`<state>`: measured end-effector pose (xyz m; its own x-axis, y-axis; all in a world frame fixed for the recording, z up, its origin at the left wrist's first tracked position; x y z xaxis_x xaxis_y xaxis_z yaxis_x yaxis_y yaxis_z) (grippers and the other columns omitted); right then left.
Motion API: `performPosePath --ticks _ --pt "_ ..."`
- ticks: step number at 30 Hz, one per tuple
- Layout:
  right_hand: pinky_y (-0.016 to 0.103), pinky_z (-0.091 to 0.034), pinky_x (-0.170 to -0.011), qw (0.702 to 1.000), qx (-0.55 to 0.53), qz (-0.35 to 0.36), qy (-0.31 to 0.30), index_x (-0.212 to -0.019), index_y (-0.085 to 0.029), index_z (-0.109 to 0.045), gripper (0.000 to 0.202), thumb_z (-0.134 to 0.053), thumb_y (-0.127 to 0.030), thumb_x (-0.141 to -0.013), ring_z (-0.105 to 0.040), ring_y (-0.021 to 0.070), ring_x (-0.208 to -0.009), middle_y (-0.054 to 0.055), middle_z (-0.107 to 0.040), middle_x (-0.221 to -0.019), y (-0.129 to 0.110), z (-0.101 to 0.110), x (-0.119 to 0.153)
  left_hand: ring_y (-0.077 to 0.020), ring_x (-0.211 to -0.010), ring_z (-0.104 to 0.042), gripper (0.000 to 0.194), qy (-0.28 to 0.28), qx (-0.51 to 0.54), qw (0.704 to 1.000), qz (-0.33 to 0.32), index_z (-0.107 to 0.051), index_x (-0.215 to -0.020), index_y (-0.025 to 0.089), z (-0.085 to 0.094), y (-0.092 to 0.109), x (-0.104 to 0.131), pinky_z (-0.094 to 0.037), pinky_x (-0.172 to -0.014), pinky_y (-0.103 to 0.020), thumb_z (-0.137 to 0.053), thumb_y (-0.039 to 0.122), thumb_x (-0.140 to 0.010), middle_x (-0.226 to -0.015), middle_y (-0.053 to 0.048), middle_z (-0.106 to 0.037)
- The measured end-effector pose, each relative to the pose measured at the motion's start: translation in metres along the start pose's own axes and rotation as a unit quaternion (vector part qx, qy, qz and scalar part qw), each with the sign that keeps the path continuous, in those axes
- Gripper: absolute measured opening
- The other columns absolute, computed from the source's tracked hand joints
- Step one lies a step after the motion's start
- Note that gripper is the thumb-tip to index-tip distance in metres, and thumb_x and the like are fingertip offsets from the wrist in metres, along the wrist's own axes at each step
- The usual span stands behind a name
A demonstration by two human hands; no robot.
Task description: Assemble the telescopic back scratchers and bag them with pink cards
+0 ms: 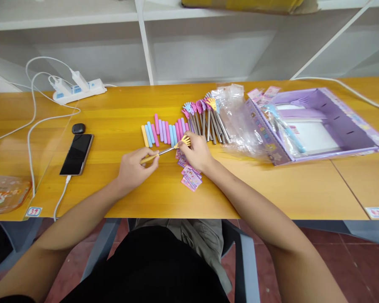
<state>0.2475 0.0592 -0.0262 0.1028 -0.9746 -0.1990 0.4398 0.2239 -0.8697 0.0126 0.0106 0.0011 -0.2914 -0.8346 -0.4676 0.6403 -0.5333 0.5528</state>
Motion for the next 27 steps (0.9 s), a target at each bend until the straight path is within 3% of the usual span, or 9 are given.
performPosePath --ticks 5,7,9,11,13,16,19,24,27 --pt "0.035 -0.04 -0.067 0.998 0.066 0.012 -0.011 -0.078 -0.026 -0.052 0.031 -0.062 -0.046 -0.1 -0.056 0.0224 -0.066 0.001 -0.061 -0.069 -0.009 0.015 -0.007 -0.0198 -0.1 -0.082 0.013 -0.056 0.005 0.998 -0.008 -0.074 -0.106 0.025 0.001 -0.004 -0.008 -0.061 -0.085 -0.03 -0.063 0.032 -0.108 -0.113 -0.003 -0.086" --pt "0.036 -0.044 -0.072 0.996 0.077 0.03 -0.035 -0.089 -0.025 -0.059 0.033 -0.055 -0.052 -0.107 -0.062 0.0246 -0.071 0.003 -0.068 -0.078 -0.015 0.025 -0.013 -0.021 -0.103 -0.082 0.017 -0.077 0.013 0.997 0.004 -0.074 -0.115 0.025 0.003 -0.006 -0.013 -0.062 -0.089 -0.032 -0.061 0.035 -0.11 -0.115 -0.004 -0.086" --pt "0.038 -0.048 -0.081 0.991 0.096 0.079 -0.056 -0.112 -0.023 -0.064 0.035 -0.053 -0.057 -0.109 -0.069 0.0282 -0.085 0.008 -0.075 -0.099 -0.022 0.032 -0.017 -0.0227 -0.109 -0.081 0.022 -0.096 0.012 0.995 0.018 -0.073 -0.123 0.025 0.006 -0.009 -0.018 -0.061 -0.094 -0.034 -0.058 0.037 -0.112 -0.119 -0.005 -0.085" --pt "0.04 -0.05 -0.088 0.973 0.155 0.149 -0.078 -0.136 -0.021 -0.059 0.046 -0.061 -0.056 -0.106 -0.071 0.0319 -0.104 0.015 -0.074 -0.128 -0.032 0.035 -0.02 -0.0242 -0.114 -0.079 0.026 -0.125 0.002 0.992 0.021 -0.074 -0.125 0.024 0.01 -0.011 -0.024 -0.06 -0.1 -0.037 -0.054 0.037 -0.113 -0.124 -0.007 -0.083" --pt "0.039 -0.05 -0.089 0.94 0.258 0.201 -0.101 -0.141 -0.018 -0.059 0.046 -0.068 -0.045 -0.105 -0.069 0.0325 -0.113 0.019 -0.068 -0.141 -0.042 0.032 -0.019 -0.0246 -0.115 -0.077 0.031 -0.165 -0.016 0.986 0.017 -0.075 -0.123 0.023 0.016 -0.011 -0.029 -0.058 -0.102 -0.038 -0.049 0.039 -0.115 -0.125 -0.008 -0.081" --pt "0.036 -0.044 -0.083 0.875 0.417 0.215 -0.118 -0.117 -0.014 -0.071 0.017 -0.058 -0.019 -0.107 -0.067 0.0279 -0.101 0.016 -0.073 -0.118 -0.052 0.023 -0.014 -0.0244 -0.111 -0.074 0.039 -0.221 -0.066 0.973 -0.003 -0.074 -0.121 0.021 0.025 -0.006 -0.033 -0.057 -0.098 -0.037 -0.041 0.04 -0.118 -0.121 -0.009 -0.079" --pt "0.036 -0.037 -0.077 0.829 0.498 0.227 -0.114 -0.102 -0.013 -0.073 0.022 -0.052 -0.008 -0.106 -0.062 0.0256 -0.09 0.014 -0.072 -0.099 -0.059 0.016 -0.006 -0.0236 -0.102 -0.073 0.037 -0.246 -0.159 0.955 -0.043 -0.071 -0.126 0.02 0.033 0.004 -0.033 -0.055 -0.085 -0.034 -0.04 0.038 -0.118 -0.116 -0.01 -0.076" --pt "0.036 -0.034 -0.075 0.813 0.511 0.27 -0.075 -0.107 -0.01 -0.075 0.024 -0.051 -0.01 -0.109 -0.061 0.0244 -0.086 0.014 -0.074 -0.098 -0.064 0.018 0.022 -0.0224 -0.093 -0.072 0.034 -0.229 -0.287 0.923 -0.112 -0.069 -0.132 0.021 0.038 0.021 -0.023 -0.047 -0.069 -0.03 -0.042 0.035 -0.118 -0.109 -0.009 -0.076" --pt "0.036 -0.036 -0.076 0.805 0.511 0.296 -0.052 -0.12 -0.009 -0.075 0.027 -0.049 -0.013 -0.111 -0.064 0.0238 -0.087 0.012 -0.075 -0.099 -0.057 0.032 0.045 -0.0222 -0.091 -0.071 0.033 -0.208 -0.308 0.916 -0.154 -0.071 -0.13 0.022 0.043 0.023 -0.011 -0.045 -0.067 -0.031 -0.043 0.035 -0.118 -0.104 -0.008 -0.076"
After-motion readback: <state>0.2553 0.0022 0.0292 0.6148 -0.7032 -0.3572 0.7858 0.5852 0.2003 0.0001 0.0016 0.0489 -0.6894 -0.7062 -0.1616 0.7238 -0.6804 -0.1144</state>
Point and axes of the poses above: each hand's wrist, its own x-axis away from the middle knuckle, its own z-axis out of the back of the hand, y = z × x, the point moved 3 cm from there along -x, towards the middle knuckle
